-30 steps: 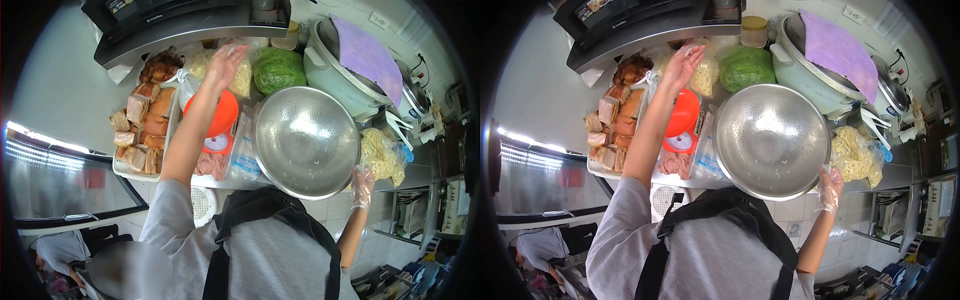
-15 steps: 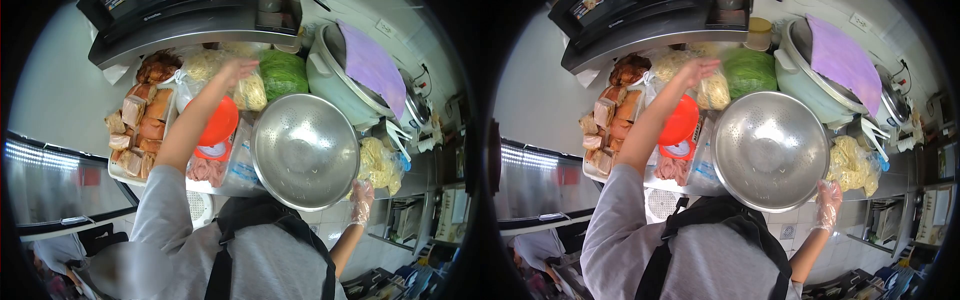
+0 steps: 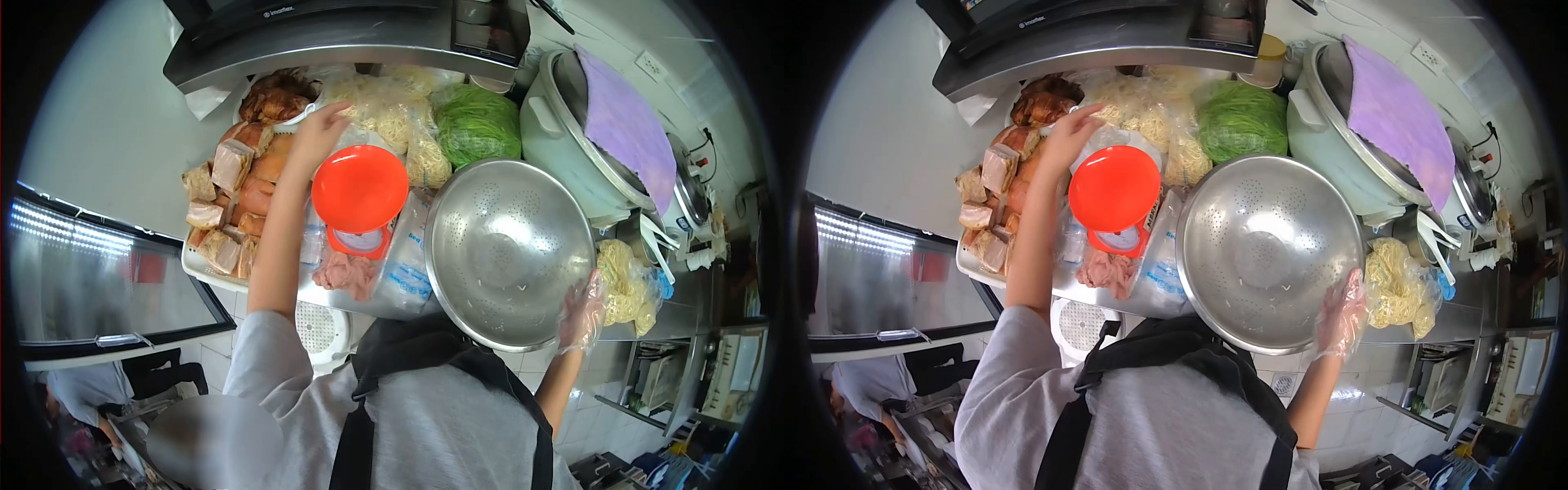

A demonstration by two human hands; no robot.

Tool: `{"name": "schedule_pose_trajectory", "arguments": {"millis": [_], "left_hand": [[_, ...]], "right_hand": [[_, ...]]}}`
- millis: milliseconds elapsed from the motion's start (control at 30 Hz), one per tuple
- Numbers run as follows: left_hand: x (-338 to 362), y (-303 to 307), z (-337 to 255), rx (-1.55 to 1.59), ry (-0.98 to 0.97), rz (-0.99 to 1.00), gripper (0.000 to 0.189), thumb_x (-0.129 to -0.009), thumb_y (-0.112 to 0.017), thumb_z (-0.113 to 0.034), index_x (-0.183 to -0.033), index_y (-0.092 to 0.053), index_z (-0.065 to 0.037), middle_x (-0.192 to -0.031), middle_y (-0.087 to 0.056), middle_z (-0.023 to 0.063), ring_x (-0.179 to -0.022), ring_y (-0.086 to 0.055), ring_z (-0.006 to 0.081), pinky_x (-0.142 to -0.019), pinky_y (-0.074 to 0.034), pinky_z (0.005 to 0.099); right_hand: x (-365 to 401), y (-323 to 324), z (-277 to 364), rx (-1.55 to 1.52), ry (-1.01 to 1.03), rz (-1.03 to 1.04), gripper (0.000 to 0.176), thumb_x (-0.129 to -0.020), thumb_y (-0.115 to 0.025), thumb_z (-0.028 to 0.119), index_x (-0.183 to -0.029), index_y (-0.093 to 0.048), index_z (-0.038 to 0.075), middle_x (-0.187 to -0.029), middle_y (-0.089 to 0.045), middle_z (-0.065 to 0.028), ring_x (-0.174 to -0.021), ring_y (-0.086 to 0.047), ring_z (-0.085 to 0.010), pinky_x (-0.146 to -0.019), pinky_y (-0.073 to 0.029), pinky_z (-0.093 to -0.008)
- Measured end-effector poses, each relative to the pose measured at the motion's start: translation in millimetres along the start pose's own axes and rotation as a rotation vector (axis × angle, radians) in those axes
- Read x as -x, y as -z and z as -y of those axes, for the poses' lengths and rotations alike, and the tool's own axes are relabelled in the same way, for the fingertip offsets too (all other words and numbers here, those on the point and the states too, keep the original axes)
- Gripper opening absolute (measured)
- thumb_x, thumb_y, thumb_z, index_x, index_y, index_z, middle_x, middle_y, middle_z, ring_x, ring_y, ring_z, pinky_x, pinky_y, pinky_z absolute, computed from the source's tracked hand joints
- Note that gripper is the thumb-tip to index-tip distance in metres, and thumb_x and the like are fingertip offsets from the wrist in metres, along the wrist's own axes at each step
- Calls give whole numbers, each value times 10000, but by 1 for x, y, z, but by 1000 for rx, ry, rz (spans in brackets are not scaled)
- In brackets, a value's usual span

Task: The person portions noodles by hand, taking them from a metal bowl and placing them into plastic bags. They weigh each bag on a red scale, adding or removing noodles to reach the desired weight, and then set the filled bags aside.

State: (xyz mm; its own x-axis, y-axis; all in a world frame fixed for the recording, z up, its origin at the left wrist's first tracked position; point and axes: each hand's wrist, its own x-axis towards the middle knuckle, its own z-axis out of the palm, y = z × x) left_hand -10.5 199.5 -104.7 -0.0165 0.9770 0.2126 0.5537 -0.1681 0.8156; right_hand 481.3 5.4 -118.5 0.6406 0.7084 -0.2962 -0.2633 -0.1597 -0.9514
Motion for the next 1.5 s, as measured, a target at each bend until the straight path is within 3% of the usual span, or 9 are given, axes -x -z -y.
{"name": "schedule_pose_trajectory", "arguments": {"millis": [167,433,533,633,667,767,1100,1400,1500], "left_hand": [[90,13,-34,188,76,-255,347,-958,-570,-114,-1289,-592,-9,-1007,-693,67,-983,-628,127,-894,-474,270],[179,-2,-86,32,-209,-444,349,-838,-637,13,-1183,-655,-35,-1139,-671,78,-1068,-612,177,-873,-483,295],[226,127,-69,-220,-101,-1200,329,-888,-637,0,-1217,-615,3,-1183,-640,146,-1096,-603,207,-904,-502,329],[341,334,-34,-906,-410,-1645,430,-797,-716,-70,-1159,-532,72,-1099,-590,199,-958,-595,253,-818,-493,381],[380,387,-11,-1404,-233,-2011,476,-801,-703,-137,-1169,-484,70,-1074,-562,232,-913,-568,277,-779,-478,447],[479,513,39,-1468,469,-2402,443,-875,-620,-224,-1196,-462,37,-1180,-513,233,-1004,-543,306,-817,-482,485],[475,501,25,-708,334,-2082,433,-907,-579,-248,-1220,-462,27,-1257,-487,208,-1071,-533,322,-803,-509,466],[368,413,24,-141,256,-1635,428,-937,-542,-270,-1243,-462,19,-1326,-462,186,-1132,-525,337,-791,-534,450],[342,406,43,-286,256,-1399,453,-967,-542,-213,-1344,-450,21,-1345,-461,163,-1101,-547,254,-760,-592,359]], "right_hand": [[6,-22,4,-55,-153,15,717,-916,-617,519,-1464,-387,117,-1476,-409,-102,-1290,-447,-259,-1003,-407,-349],[5,-53,-18,160,-28,377,736,-947,-556,519,-1534,-276,174,-1361,-530,-125,-1169,-555,-264,-949,-459,-372],[17,-69,0,305,104,539,741,-941,-540,548,-1535,-281,187,-1440,-461,-140,-1287,-474,-293,-1056,-379,-443],[10,-71,8,431,179,471,750,-939,-526,546,-1532,-297,147,-1506,-394,-154,-1360,-404,-301,-1107,-305,-489],[4,-72,10,459,219,498,745,-938,-531,537,-1522,-315,127,-1503,-400,-152,-1366,-399,-292,-1110,-302,-488],[-14,-70,16,537,267,530,695,-953,-532,467,-1477,-377,37,-1475,-445,-142,-1374,-404,-268,-1128,-292,-450],[-57,-55,-28,1492,429,808,565,-960,-588,352,-1409,-472,28,-1422,-509,-166,-1360,-436,-273,-1131,-304,-354],[-21,-69,-6,1270,454,725,579,-933,-635,363,-1393,-493,41,-1413,-518,-162,-1332,-470,-271,-1107,-347,-352],[-1,-79,-1,1097,169,659,557,-928,-637,355,-1371,-516,41,-1396,-534,-164,-1300,-503,-285,-1089,-368,-352]]}}
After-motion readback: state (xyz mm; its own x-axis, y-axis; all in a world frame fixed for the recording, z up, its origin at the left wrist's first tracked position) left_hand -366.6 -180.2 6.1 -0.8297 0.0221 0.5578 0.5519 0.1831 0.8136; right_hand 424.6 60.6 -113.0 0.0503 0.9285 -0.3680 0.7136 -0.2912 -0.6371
